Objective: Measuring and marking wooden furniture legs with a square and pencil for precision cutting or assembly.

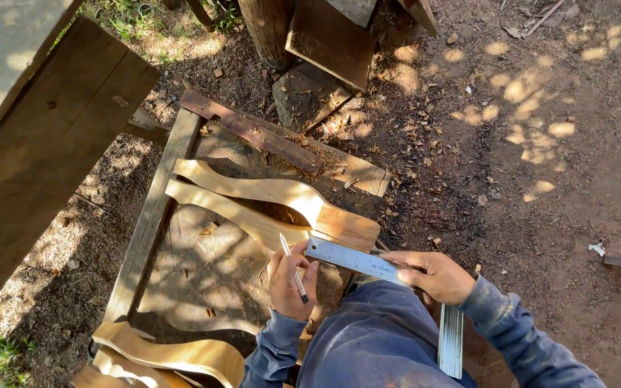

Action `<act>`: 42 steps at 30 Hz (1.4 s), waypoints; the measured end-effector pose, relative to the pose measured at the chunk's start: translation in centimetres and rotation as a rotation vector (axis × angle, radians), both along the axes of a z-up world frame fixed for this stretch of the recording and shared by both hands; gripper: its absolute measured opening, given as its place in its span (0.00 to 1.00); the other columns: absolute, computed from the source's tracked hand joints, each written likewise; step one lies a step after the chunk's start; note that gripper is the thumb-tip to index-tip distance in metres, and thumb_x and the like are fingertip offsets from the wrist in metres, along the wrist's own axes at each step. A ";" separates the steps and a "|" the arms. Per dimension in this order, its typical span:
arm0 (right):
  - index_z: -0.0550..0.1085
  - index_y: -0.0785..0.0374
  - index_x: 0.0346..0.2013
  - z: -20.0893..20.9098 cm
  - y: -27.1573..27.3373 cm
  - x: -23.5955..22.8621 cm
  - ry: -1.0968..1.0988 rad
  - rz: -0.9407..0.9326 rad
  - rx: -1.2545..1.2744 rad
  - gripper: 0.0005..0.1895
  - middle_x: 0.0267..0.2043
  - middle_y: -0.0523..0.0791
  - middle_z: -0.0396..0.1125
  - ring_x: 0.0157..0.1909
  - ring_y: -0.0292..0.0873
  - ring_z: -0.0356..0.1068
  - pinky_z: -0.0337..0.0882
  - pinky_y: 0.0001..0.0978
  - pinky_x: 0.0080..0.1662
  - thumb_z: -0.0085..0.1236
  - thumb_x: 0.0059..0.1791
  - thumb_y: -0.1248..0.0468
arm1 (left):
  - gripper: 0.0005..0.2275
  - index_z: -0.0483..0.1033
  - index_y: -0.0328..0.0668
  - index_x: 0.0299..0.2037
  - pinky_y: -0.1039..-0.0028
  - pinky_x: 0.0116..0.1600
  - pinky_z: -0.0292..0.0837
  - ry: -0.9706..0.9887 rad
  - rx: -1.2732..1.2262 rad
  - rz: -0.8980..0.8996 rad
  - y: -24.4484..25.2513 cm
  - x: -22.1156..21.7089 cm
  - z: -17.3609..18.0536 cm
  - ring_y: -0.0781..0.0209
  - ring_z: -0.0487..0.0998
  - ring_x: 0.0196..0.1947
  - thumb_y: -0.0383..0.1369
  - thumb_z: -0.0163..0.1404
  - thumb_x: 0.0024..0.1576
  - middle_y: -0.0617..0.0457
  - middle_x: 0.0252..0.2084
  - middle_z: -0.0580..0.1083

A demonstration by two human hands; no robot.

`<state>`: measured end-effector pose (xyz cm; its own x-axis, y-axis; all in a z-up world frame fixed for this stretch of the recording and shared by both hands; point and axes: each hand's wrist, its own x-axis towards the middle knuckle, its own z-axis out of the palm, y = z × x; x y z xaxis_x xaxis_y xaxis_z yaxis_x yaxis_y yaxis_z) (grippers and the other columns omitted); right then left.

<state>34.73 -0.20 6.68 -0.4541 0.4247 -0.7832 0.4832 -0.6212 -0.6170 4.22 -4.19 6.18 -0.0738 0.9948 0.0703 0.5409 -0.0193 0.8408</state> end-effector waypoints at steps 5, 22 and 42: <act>0.71 0.44 0.66 0.6 0.0 -0.1 0.009 -0.030 0.046 0.25 0.23 0.37 0.70 0.17 0.30 0.64 0.71 0.25 0.24 0.51 0.52 0.60 | 0.08 0.69 0.35 0.39 0.63 0.54 0.74 -0.013 -0.012 -0.032 -0.3 -0.4 -1.0 0.47 0.77 0.50 0.25 0.57 0.57 0.42 0.54 0.78; 0.70 0.39 0.66 1.0 0.5 -0.1 -0.065 0.003 0.018 0.26 0.22 0.38 0.70 0.16 0.32 0.65 0.73 0.27 0.25 0.52 0.52 0.59 | 0.08 0.71 0.38 0.36 0.62 0.53 0.73 -0.021 0.007 -0.020 -0.2 -0.4 -1.0 0.47 0.76 0.49 0.25 0.60 0.54 0.42 0.54 0.79; 0.70 0.43 0.65 0.2 0.7 0.1 -0.075 0.030 0.043 0.25 0.33 0.36 0.77 0.17 0.33 0.69 0.75 0.29 0.25 0.52 0.51 0.55 | 0.13 0.73 0.43 0.52 0.71 0.40 0.82 -0.326 -0.306 0.127 2.7 -3.6 -1.8 0.61 0.82 0.35 0.40 0.45 0.63 0.50 0.47 0.82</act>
